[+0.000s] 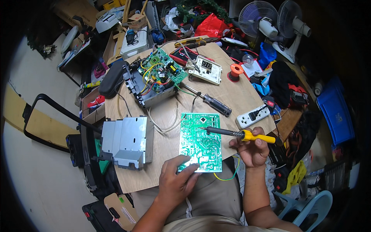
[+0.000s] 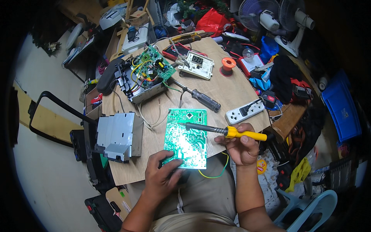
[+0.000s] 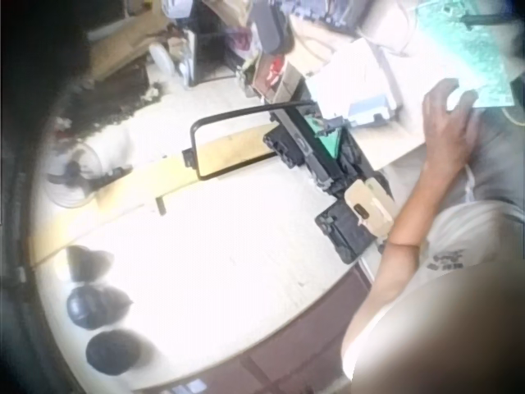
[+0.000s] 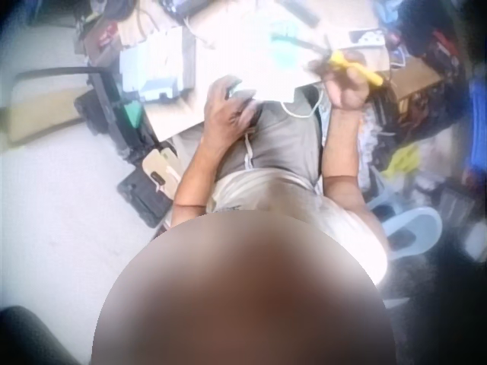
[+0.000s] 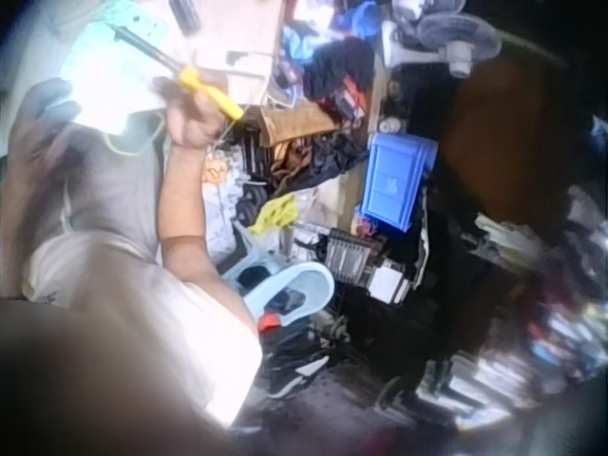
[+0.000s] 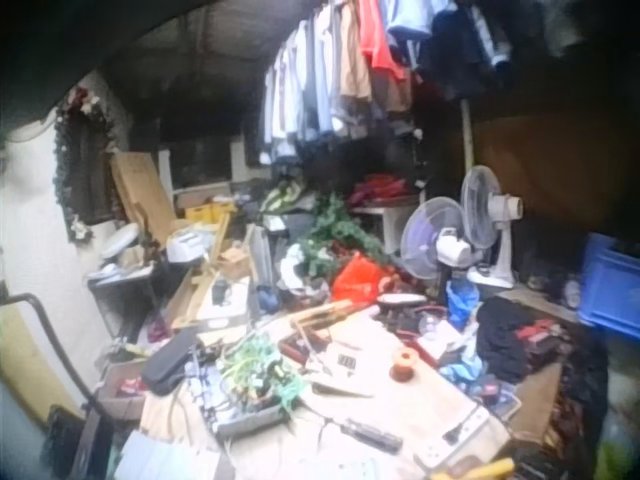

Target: The person holds a disassembled electronic device and removes a circuit board. Using a soldering iron and solder wire, they apply solder to several points on the board. They then use pliers to trim excess solder and continue soldering other areas.

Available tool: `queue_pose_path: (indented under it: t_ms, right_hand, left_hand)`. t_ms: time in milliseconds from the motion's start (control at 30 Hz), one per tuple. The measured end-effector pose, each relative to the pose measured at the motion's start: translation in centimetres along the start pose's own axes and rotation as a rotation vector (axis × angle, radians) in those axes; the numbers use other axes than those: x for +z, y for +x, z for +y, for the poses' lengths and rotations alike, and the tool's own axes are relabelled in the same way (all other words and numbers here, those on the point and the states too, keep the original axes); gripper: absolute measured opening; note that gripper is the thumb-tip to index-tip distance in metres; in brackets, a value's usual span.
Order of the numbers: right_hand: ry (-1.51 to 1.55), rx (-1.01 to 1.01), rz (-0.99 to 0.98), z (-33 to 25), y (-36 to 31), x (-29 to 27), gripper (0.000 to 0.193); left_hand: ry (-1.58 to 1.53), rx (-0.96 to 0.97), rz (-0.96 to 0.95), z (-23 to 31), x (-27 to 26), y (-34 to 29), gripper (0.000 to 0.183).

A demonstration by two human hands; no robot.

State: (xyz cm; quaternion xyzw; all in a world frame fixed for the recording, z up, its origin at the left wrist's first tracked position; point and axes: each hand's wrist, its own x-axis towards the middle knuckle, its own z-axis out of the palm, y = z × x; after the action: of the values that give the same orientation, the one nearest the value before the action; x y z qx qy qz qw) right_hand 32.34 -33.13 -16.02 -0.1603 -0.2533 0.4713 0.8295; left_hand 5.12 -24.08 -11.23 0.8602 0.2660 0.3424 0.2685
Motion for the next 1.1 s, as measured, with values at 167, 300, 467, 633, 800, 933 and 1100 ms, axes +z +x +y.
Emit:
queue_pose_path:
  t_ms: [167,300,467,633,800,933,1100]
  right_hand:
    - [-0.044,0.009,0.059,0.0,-0.1,0.6,0.026]
    - [-0.009,0.010,0.040,0.0,0.0,0.7,0.026]
    - [-0.007,0.022,0.056,0.1,-0.1,0.6,0.025]
    - [-0.010,0.006,0.069,0.3,0.0,0.8,0.024]
    - [-0.059,0.001,0.066,0.4,0.0,1.3,0.024]
    - [-0.172,0.011,0.077,0.4,-0.1,1.4,0.023]
    - [-0.185,0.002,0.083,0.7,-0.3,1.3,0.027]
  left_hand:
    - [0.077,0.037,-0.056,0.9,-1.6,0.5,0.032]
    - [0.123,0.089,-0.084,1.9,-5.3,1.9,0.032]
    - [0.174,0.195,-0.009,3.0,-11.3,5.1,0.024]
    - [0.298,0.364,0.004,3.4,-13.0,13.6,0.019]
    - [0.273,0.453,-0.353,2.3,-5.7,26.6,0.026]
    - [0.556,0.398,-0.558,2.1,3.5,32.9,0.056]
    - [0.691,0.238,-0.831,1.7,10.4,36.4,0.071]
